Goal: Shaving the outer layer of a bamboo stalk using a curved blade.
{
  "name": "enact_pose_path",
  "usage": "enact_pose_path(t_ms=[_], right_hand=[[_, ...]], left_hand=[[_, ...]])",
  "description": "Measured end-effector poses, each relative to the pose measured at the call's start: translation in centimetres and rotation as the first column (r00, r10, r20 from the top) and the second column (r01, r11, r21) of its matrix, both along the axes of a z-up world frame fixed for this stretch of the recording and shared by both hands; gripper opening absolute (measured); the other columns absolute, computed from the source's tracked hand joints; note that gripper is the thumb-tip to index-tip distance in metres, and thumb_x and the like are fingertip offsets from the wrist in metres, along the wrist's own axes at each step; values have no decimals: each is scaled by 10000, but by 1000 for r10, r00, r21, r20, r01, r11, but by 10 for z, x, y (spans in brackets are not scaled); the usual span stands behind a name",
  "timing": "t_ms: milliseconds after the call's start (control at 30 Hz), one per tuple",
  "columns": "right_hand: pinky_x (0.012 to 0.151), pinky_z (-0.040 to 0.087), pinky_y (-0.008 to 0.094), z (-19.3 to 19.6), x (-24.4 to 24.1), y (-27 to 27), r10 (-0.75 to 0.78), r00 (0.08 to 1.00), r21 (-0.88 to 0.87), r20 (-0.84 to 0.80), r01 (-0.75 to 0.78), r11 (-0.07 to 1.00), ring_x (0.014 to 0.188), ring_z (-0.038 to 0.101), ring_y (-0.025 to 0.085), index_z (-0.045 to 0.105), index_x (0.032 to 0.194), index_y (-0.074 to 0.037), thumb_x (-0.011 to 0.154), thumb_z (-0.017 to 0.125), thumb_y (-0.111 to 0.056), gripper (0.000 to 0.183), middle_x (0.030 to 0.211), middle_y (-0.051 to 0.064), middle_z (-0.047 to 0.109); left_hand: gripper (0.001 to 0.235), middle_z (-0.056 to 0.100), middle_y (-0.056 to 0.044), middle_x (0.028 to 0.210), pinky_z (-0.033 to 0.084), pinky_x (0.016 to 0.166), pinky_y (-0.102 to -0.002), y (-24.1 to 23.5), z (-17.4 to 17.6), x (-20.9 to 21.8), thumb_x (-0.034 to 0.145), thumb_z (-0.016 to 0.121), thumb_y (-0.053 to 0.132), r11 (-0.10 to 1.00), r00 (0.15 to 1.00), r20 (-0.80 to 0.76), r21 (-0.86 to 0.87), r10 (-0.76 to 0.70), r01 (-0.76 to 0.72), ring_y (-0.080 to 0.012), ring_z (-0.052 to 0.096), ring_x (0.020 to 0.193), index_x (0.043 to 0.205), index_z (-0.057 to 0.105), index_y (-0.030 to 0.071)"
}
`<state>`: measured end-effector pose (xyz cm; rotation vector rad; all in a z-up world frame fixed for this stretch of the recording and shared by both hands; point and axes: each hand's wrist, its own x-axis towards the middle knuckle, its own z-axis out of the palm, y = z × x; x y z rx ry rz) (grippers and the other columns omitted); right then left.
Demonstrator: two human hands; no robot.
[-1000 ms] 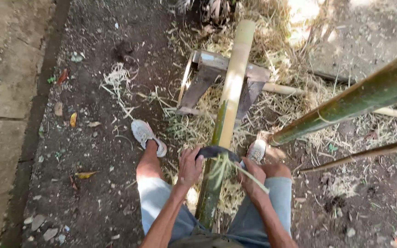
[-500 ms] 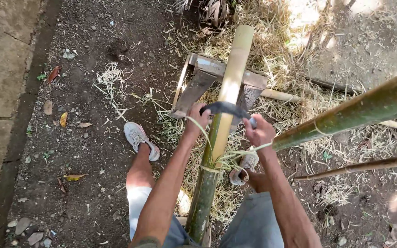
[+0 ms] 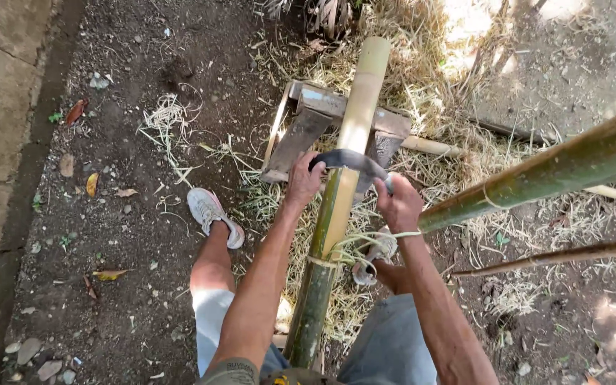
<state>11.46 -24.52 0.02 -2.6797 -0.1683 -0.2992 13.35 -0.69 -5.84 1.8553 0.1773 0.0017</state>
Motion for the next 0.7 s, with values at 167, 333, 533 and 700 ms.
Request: enact_pose_path(t_ms=[167, 333, 533, 700], right_hand=[[569, 517, 387, 25, -66, 9, -11, 989, 26, -144, 15, 1000, 602, 641, 256, 649, 928, -75, 1021, 664, -380, 319, 756, 93, 658], [536, 497, 398, 27, -145, 17, -32, 942, 59, -335, 55, 997, 577, 617, 264, 632, 981, -81, 1019, 643, -366, 287, 735, 88, 644], [630, 539, 445, 39, -198, 19, 45, 980, 228, -192, 0, 974, 726, 674, 348, 657, 1070, -23, 934, 691, -320, 329, 850, 182, 663], [646, 559, 477, 32, -177, 11, 60, 943, 181, -327, 0, 983, 737, 704, 392, 684, 1075, -68, 855, 729, -309, 330, 838, 187, 716]], left_hand=[[155, 573, -121, 976, 467, 882, -453, 6, 18, -63, 968, 590, 149, 997, 999, 44, 82, -18, 15, -259, 566, 951, 1039, 631, 18], [162, 539, -74, 925, 470, 841, -431, 16, 11, -151, 1018, 510, 189, 995, 999, -21, 95, -31, 33, -220, 514, 891, 976, 598, 60], [200, 543, -87, 902, 489, 845, -437, 22, 31, -218, 1040, 533, 229, 986, 989, -148, 163, -16, 41, -233, 524, 884, 974, 629, 68], [225, 624, -168, 980, 465, 901, -510, 24, 21, -223, 922, 668, 150, 967, 979, -201, 255, 38, 15, -329, 597, 979, 1087, 640, 1]])
